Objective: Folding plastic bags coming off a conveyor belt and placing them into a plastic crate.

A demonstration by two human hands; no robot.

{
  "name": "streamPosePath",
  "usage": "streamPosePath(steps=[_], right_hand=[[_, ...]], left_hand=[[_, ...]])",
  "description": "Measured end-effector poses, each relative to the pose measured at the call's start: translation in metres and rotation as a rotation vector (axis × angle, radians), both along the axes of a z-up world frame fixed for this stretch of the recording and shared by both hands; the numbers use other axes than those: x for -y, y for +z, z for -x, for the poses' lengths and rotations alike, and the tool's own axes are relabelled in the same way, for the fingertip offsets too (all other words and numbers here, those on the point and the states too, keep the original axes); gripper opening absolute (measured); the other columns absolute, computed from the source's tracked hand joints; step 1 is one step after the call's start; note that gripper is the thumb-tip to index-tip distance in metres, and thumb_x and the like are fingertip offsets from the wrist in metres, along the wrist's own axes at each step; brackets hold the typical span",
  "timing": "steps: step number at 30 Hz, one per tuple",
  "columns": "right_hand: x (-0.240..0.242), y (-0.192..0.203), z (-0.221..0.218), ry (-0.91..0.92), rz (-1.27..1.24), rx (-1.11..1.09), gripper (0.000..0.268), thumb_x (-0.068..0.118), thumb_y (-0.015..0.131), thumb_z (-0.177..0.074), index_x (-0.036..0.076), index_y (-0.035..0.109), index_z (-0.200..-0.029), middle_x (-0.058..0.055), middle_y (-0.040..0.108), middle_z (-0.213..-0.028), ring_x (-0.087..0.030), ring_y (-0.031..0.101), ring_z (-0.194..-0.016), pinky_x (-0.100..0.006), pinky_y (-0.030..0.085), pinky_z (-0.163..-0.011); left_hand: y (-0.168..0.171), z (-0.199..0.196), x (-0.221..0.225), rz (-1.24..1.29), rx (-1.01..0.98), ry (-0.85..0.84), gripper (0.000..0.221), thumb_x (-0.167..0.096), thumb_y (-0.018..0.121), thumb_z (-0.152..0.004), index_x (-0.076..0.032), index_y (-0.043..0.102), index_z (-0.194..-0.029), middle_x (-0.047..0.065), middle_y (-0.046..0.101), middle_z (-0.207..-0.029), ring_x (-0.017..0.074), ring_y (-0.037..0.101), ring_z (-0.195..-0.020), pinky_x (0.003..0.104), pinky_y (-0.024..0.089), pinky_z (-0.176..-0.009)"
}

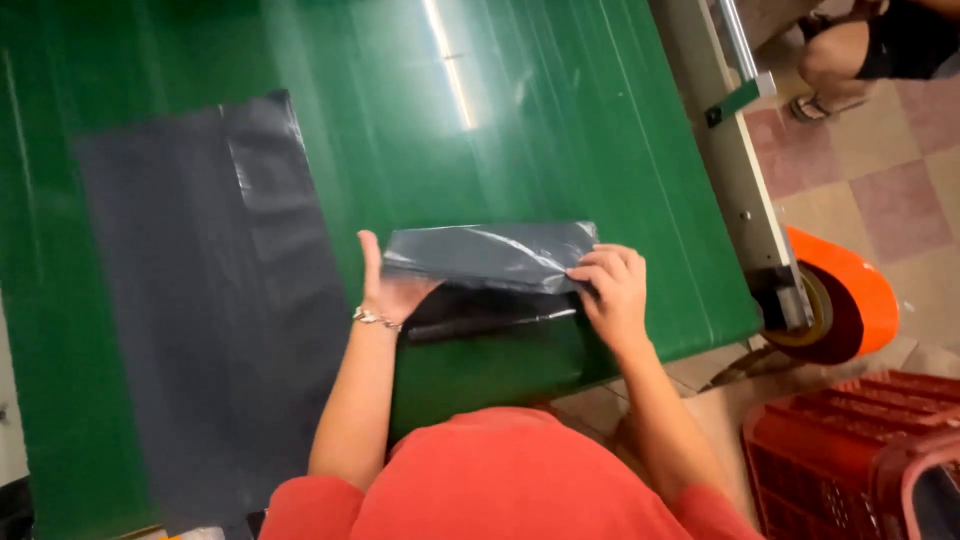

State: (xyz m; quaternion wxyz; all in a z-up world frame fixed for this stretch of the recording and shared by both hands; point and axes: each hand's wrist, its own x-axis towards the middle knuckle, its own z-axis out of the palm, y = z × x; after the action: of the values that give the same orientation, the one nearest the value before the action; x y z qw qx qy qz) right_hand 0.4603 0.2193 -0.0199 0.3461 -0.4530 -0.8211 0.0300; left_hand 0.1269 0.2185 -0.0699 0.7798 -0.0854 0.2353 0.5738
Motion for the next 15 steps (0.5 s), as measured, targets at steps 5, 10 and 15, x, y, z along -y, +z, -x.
streamPosePath(steps=[5, 10, 15], right_hand=[[0.030, -0.050, -0.018, -0.070, 0.026, 0.000, 0.033, -0.002, 0.078, -0.066, 0.021, 0.074, -0.091, -0.002, 0.068, -0.111, -0.029, 0.060, -0.117, -0.044, 0.044, -0.100], [0.037, -0.047, -0.022, -0.089, 0.045, 0.028, 0.033, -0.003, 0.075, -0.070, 0.022, 0.075, -0.092, -0.002, 0.069, -0.116, -0.030, 0.060, -0.122, -0.044, 0.044, -0.102], [0.037, -0.039, -0.030, -0.058, 0.117, 0.144, 0.032, 0.038, 0.073, -0.073, 0.025, 0.073, -0.102, -0.002, 0.063, -0.130, -0.030, 0.052, -0.133, -0.046, 0.036, -0.112]], left_hand=[[-0.074, 0.020, 0.019, 0.015, -0.456, -0.057, 0.047, -0.041, 0.055, -0.097, -0.007, 0.063, -0.128, 0.015, 0.070, -0.119, 0.0267, 0.070, -0.102, 0.049, 0.057, -0.094], [-0.061, 0.015, 0.028, -0.158, -0.962, 0.006, 0.046, 0.001, 0.066, -0.091, -0.004, 0.054, -0.135, 0.012, 0.067, -0.122, 0.0175, 0.068, -0.101, 0.033, 0.059, -0.090], [-0.004, -0.011, 0.044, -0.254, -2.484, -0.027, 0.066, -0.027, 0.081, -0.075, -0.015, 0.054, -0.134, 0.006, 0.053, -0.127, 0.0286, 0.057, -0.110, 0.046, 0.057, -0.081]])
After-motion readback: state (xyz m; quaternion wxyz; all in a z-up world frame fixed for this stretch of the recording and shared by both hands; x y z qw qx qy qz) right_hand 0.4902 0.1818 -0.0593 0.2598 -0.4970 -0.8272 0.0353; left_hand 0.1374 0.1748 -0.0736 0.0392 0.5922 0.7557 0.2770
